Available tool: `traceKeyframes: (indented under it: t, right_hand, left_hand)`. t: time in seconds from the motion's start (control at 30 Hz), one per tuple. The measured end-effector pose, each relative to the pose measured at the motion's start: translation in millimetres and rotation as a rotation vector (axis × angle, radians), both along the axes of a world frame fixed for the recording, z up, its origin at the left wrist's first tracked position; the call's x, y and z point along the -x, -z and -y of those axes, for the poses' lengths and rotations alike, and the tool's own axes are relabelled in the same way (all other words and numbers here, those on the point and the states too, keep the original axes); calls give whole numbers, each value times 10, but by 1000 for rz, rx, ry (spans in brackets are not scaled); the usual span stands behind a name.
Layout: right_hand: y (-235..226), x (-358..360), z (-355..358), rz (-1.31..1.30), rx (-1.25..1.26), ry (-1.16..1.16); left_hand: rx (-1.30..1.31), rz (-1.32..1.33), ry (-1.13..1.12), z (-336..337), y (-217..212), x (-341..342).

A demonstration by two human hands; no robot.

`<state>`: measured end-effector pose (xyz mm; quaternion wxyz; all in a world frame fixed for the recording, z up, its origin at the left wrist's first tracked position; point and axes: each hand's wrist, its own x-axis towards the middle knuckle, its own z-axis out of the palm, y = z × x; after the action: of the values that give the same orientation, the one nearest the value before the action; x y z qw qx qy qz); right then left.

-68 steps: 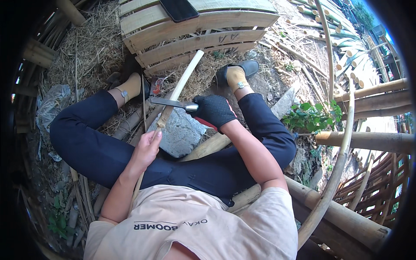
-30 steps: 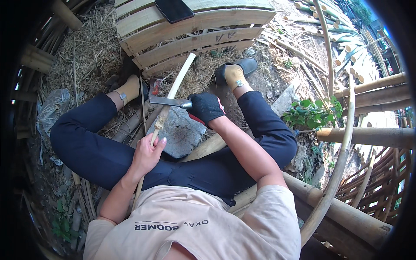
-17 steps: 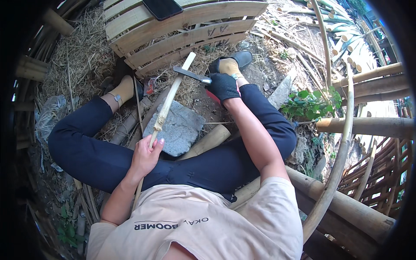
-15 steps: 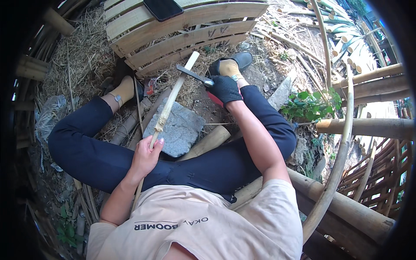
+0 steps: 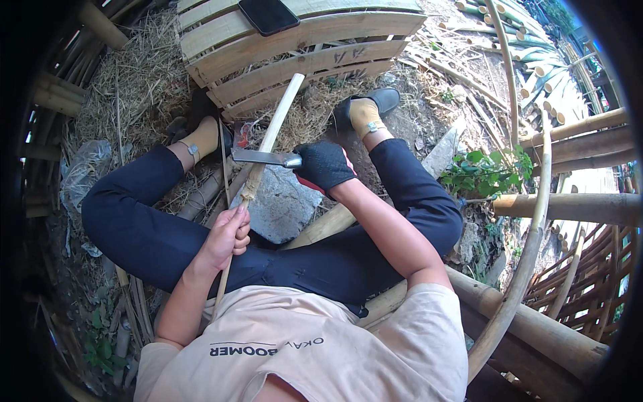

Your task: The person whittles a piece of wood using a small knife.

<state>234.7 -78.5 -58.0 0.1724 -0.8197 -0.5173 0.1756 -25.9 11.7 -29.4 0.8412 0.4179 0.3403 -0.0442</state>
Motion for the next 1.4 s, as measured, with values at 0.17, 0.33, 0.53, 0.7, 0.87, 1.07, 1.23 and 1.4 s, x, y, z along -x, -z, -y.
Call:
traceKeyframes:
  t: [0.17,0.33,0.53,0.7,0.87,1.07,1.23,1.4]
  right_hand:
    - [129,-64,-45,125,24,7]
    - [197,-190,-47,182,-5,22]
    - [254,-348,-28,199,-15,87]
    - [292,-385,-71,204,-14,91]
    - [352,-531,-19,232,-22,155]
    - [329,-518,-41,217,15,189]
    - [263,-472,33,156,-92,125]
    - [130,-215,18,149,-84,53]
  left_hand:
    - [-110,-34,8,32,50,-32]
    - [-158,-59,-3,53,18,-71]
    - [-174,-59,8,40,35,-66]
    - [-175,-69,-4,19,21,-72]
    - [-166,-87,-15,36,2,-84]
    - [-182,-83,-20,40,19,-73]
    - [-171,-97,-40,51,6,-69]
    - [-219,-127,-28,66,50,-78]
